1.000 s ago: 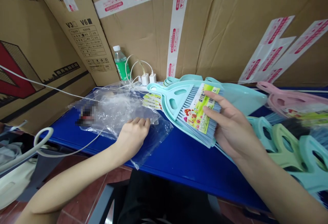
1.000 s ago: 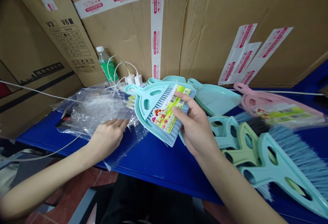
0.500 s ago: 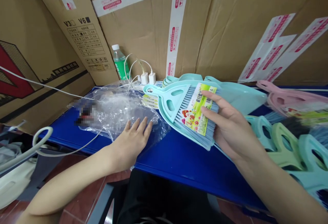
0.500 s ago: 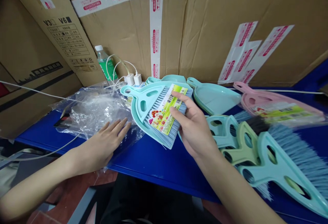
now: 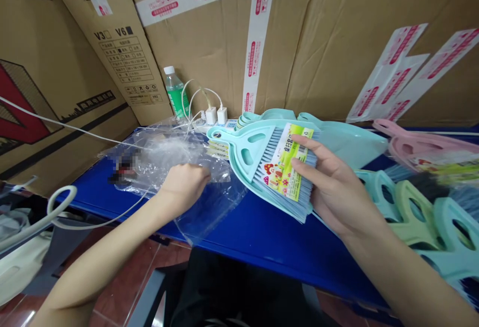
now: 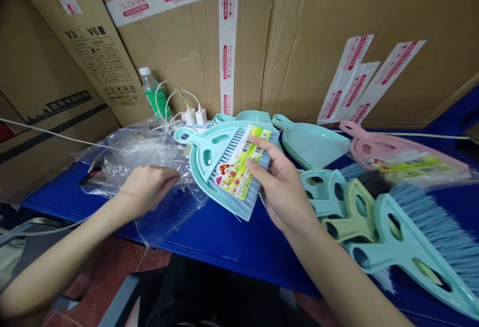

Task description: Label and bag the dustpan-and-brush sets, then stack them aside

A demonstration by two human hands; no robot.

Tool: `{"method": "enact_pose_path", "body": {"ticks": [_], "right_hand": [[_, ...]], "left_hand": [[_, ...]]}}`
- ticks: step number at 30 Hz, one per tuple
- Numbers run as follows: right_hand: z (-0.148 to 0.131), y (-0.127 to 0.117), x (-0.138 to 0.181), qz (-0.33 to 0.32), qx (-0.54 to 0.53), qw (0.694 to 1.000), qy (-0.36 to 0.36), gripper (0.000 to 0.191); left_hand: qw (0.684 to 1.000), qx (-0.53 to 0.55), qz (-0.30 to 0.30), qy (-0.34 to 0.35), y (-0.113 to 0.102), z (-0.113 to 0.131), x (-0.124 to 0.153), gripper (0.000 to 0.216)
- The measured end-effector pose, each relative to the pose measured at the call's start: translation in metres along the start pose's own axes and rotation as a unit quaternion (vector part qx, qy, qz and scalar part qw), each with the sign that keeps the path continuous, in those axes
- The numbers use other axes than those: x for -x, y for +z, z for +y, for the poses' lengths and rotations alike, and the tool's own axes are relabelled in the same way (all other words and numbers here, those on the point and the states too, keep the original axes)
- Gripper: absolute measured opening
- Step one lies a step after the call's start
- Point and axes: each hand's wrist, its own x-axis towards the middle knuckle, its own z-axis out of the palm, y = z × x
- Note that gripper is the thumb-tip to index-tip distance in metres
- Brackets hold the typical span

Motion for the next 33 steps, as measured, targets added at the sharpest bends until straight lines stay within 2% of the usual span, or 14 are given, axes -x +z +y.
{"method": "enact_pose_path", "body": {"ticks": [5,14,22,28,33], "right_hand": [[-0.001,-0.002,0.0,-0.003,0.029,0.999,-0.021,0.05],[0.001,-0.005,-0.001,-0.047,0.085,0.995,0.036,0.054],[0.011,0.001,0.0,-0.049,0.055,0.993,0.088,0.061],[0.023,0.005,-0.002,-0.036,0.034,0.996,0.069,0.053],[0.028,0.007,-0.001,-0.044,0.041,0.995,0.078,0.046]], "left_hand": [[0.998,0.03,0.047,-0.012,-0.002,-0.014,-0.018,0.026],[0.992,0.07,0.101,-0.032,-0.003,-0.027,-0.047,0.019],[0.985,0.106,0.133,-0.02,0.007,-0.032,-0.042,0.022],[0.977,0.151,0.15,0.007,0.009,-0.026,-0.036,0.016],[0.967,0.219,0.128,0.041,0.011,-0.017,-0.033,0.009]]}}
